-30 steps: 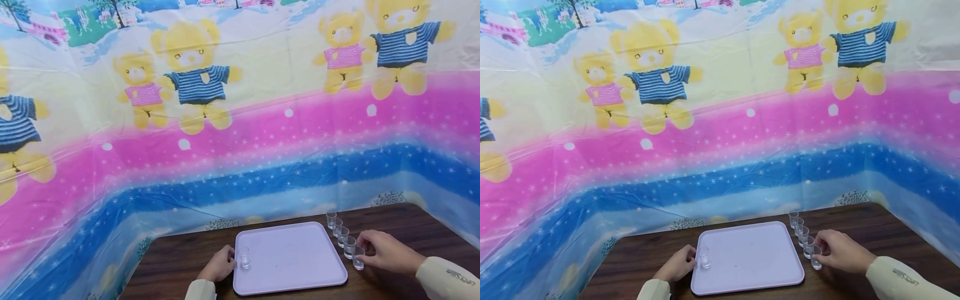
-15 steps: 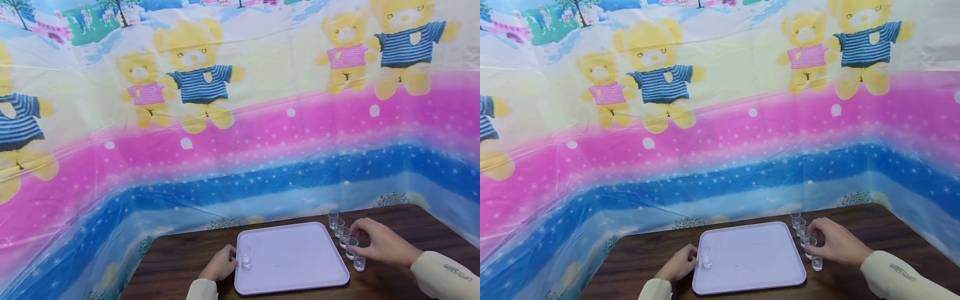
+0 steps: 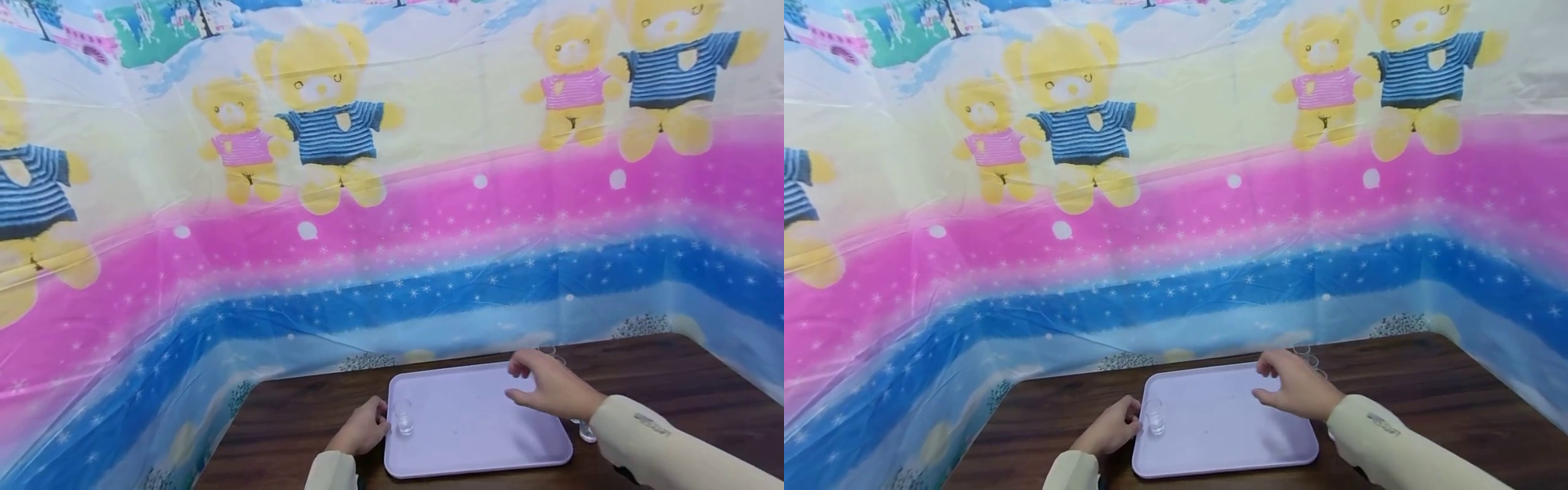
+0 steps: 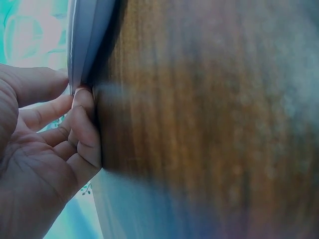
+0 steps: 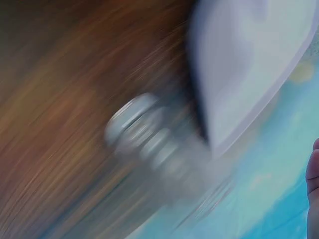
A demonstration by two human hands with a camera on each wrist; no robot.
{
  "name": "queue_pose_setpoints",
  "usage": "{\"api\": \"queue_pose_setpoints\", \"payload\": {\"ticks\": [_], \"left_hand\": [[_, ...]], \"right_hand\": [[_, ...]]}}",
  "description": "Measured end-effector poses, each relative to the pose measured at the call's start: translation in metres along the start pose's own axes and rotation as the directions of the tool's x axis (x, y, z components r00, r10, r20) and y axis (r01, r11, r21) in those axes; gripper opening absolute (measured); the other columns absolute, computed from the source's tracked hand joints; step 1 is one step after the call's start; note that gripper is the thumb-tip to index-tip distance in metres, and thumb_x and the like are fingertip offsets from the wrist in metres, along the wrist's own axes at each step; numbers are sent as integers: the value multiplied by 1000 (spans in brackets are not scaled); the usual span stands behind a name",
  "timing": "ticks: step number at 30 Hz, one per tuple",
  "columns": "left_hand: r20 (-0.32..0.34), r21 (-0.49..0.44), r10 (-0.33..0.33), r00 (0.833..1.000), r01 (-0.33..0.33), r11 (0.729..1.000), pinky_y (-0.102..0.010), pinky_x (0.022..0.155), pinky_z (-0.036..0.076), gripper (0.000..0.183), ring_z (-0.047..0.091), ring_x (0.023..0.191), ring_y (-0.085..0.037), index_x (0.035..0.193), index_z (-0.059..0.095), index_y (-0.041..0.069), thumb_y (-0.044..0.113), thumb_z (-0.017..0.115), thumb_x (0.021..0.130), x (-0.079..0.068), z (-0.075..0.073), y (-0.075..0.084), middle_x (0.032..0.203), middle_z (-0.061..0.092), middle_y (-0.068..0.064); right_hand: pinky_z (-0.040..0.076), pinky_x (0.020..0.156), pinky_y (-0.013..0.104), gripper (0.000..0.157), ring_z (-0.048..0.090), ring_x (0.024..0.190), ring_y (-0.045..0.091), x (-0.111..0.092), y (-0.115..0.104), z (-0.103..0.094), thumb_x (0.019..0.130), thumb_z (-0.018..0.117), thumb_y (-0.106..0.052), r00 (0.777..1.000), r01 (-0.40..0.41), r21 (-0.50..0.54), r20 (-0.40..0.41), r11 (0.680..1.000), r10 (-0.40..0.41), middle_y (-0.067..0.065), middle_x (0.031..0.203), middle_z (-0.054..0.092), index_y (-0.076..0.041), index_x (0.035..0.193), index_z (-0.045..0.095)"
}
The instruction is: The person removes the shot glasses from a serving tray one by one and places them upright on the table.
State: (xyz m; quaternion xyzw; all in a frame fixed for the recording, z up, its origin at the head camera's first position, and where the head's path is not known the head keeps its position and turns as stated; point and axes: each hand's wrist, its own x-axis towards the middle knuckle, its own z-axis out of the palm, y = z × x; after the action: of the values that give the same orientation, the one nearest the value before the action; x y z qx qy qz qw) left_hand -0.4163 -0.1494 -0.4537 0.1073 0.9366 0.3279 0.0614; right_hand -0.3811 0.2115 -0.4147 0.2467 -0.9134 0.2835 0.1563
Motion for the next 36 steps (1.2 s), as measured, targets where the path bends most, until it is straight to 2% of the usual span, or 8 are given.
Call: {"api": "queue_pose_setpoints", "payload": {"ticks": [7, 17, 22, 29, 36], "left_hand": [[-3, -5, 0, 1000, 0, 1000, -35, 61, 44, 21, 52, 68, -19, 107, 52, 1, 1, 59, 88, 0, -1, -1, 77, 52, -7], [-1, 2, -20, 1000, 20, 1000, -36, 60, 44, 22, 52, 67, -19, 109, 52, 2, 3, 59, 89, 2, 0, -2, 77, 53, -6], [1, 1, -6, 1000, 6, 1000, -36, 61, 43, 21, 51, 67, -19, 108, 52, 2, 3, 59, 89, 1, -1, -3, 76, 53, -6], [-4, 15, 43, 999, -43, 999, -36, 63, 44, 20, 51, 67, -19, 107, 52, 2, 3, 59, 89, -4, -4, -2, 76, 52, -5], [-8, 29, 77, 997, -77, 997, -35, 63, 43, 19, 50, 66, -18, 106, 52, 1, 3, 59, 88, -6, -6, -1, 74, 52, -5]], "right_hand": [[47, 73, 35, 30, 55, 86, 18, 28, -27, 35, 79, 76, -27, 999, 2, 87, 31, 996, -5, -1, 92, 57, -12, 97, 58], [46, 77, 38, 34, 56, 90, 21, 45, -53, 65, 79, 75, -28, 993, 6, 139, 116, 990, -22, -2, 96, 57, -13, 105, 58], [47, 78, 37, 38, 56, 91, 21, 54, -70, 81, 81, 74, -29, 986, 35, 165, 157, 986, -61, 0, 97, 58, -8, 110, 59], [47, 76, 32, 25, 55, 87, 18, 67, -94, 104, 83, 73, -23, 981, 114, 182, 137, 977, -140, 0, 93, 58, -7, 98, 60], [46, 72, 31, 32, 56, 86, 21, 75, -103, 121, 81, 75, -25, 988, 82, 138, 117, 987, -98, 1, 92, 56, -4, 101, 62]]}}
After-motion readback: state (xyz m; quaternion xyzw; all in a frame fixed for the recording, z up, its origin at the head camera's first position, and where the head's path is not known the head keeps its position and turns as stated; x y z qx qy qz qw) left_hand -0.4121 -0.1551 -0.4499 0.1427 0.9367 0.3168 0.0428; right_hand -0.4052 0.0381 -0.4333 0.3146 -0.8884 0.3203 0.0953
